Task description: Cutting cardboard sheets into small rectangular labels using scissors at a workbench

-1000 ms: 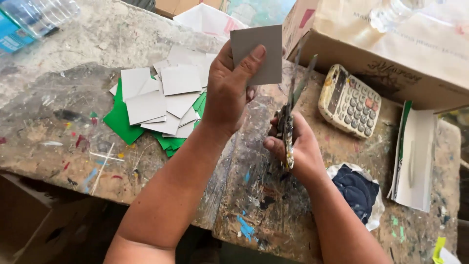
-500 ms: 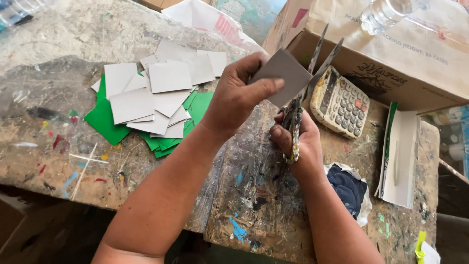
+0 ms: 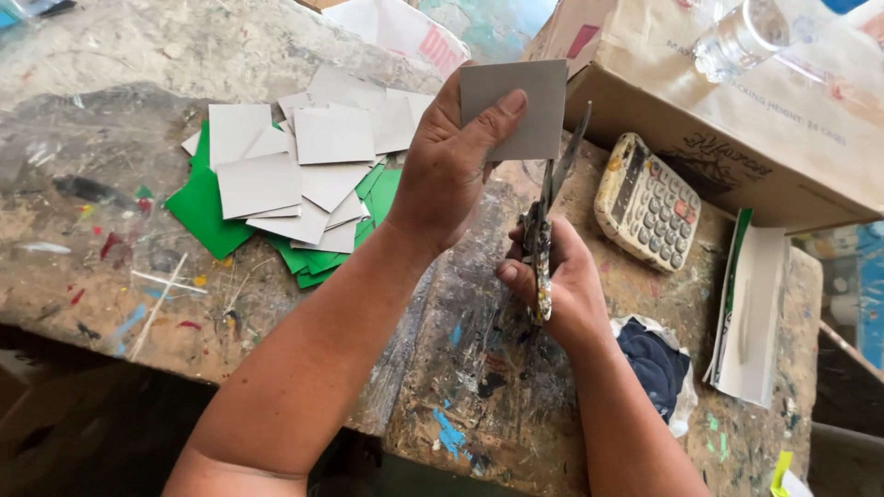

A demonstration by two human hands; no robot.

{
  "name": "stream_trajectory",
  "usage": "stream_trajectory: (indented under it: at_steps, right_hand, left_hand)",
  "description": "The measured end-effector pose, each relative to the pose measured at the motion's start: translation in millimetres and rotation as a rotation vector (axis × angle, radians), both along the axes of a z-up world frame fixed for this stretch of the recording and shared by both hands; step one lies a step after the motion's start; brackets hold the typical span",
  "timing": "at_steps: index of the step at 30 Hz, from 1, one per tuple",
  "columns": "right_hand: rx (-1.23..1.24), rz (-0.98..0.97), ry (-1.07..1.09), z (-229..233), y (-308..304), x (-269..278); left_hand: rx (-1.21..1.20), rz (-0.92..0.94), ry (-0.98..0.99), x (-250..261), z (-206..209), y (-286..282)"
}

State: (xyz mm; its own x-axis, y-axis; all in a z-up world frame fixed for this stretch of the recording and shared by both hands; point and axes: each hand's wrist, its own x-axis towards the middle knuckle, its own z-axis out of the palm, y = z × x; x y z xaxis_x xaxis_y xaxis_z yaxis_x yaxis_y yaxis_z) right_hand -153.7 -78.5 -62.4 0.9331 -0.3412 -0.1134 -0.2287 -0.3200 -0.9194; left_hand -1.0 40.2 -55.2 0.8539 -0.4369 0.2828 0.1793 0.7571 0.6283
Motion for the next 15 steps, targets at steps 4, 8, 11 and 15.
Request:
stream_trajectory:
  at_steps: [4,8,11,15]
  right_hand:
    - [-0.04,0.002,0.002,-0.4,-1.1,-1.0]
    - [0.007,-0.03,0.005,2.4,1.9,-2.0]
    - [-0.046,-0.064,0.049,5.8,4.3,-2.5]
    - [-0.067,-0.062,0.033,1.4,0.9,-3.5]
  left_hand:
    - [0.001,-0.012,-0.014,-3.7,-2.8,-3.3]
    - [0.12,0.054,-0.054,-7.7,2.6,-0.2]
    - [0.147,0.069,-0.035,-9.4,2.1,-2.6]
    - [0.143,0.086,-0.065,-10.4,0.5,-5.1]
